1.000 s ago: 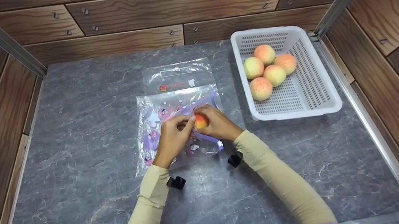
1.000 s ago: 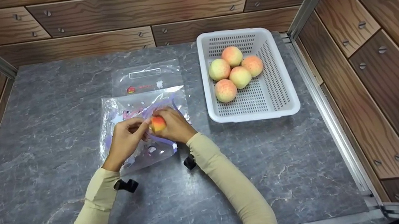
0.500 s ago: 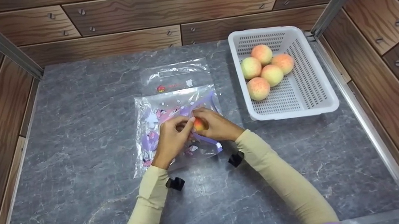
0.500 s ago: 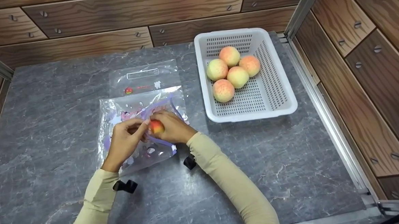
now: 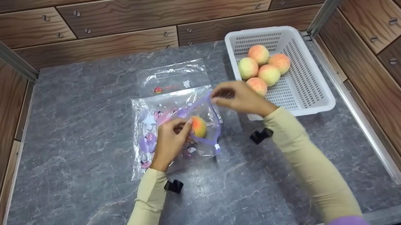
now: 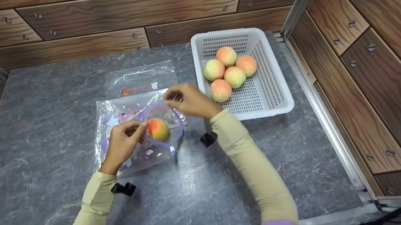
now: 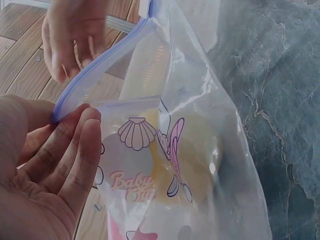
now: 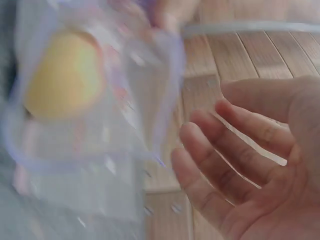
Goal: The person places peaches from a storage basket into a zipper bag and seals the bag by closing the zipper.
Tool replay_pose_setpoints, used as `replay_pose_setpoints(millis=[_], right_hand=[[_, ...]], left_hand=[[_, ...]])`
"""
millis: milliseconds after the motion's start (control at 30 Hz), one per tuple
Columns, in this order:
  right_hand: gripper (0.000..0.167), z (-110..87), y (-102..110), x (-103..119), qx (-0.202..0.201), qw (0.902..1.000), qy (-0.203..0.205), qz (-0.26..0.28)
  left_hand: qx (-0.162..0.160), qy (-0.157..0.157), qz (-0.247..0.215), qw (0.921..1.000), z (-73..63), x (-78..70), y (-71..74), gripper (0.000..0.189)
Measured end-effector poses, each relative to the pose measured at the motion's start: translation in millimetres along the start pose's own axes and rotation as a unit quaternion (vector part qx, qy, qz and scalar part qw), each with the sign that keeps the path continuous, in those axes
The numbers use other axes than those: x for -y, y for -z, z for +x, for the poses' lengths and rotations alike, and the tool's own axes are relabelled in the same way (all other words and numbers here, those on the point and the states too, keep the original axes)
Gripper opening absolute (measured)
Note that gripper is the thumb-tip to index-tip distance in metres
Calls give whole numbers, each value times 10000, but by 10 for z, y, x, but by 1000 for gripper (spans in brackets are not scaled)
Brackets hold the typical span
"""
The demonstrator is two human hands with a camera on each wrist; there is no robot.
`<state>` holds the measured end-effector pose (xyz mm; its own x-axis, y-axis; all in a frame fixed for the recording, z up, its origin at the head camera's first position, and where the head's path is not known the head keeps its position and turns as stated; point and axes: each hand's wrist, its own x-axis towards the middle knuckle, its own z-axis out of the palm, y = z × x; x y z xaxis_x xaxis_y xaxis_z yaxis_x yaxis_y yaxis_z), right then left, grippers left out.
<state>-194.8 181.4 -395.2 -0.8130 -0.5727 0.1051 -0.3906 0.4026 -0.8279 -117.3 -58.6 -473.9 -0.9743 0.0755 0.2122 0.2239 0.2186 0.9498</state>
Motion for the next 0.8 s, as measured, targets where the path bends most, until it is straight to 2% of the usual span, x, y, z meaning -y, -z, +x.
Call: replay_pose_setpoints(millis=[133,200,267,467,633,700,800], right_hand=[[17,47,356,-43,-829,9962,-185,-210],[19,66,512,-121,-1137,9915,-300,-555],[22,81,637,-232,-1272,9861,-389,-991],[41,104,810,-586,-924,9669,-1009,-2153],[55,86,842,-753,-698,9458,-1654,-2706],[57,88,858,-797,-606,9427,-1784,-2755],[54,100,880,-861,-369,9466,-1793,-2656]], left_hand=[[-6,44,-63,10000,-21,3,7,14],[-7,24,-79,10000,-19,1,6,15],[-2,2,-55,10000,-18,-3,2,15],[29,183,-67,9998,-26,-7,10,15],[-10,302,-133,9995,-25,-58,22,16],[-19,275,-88,9996,-24,-55,27,16],[20,192,-117,9997,-20,-4,31,16]])
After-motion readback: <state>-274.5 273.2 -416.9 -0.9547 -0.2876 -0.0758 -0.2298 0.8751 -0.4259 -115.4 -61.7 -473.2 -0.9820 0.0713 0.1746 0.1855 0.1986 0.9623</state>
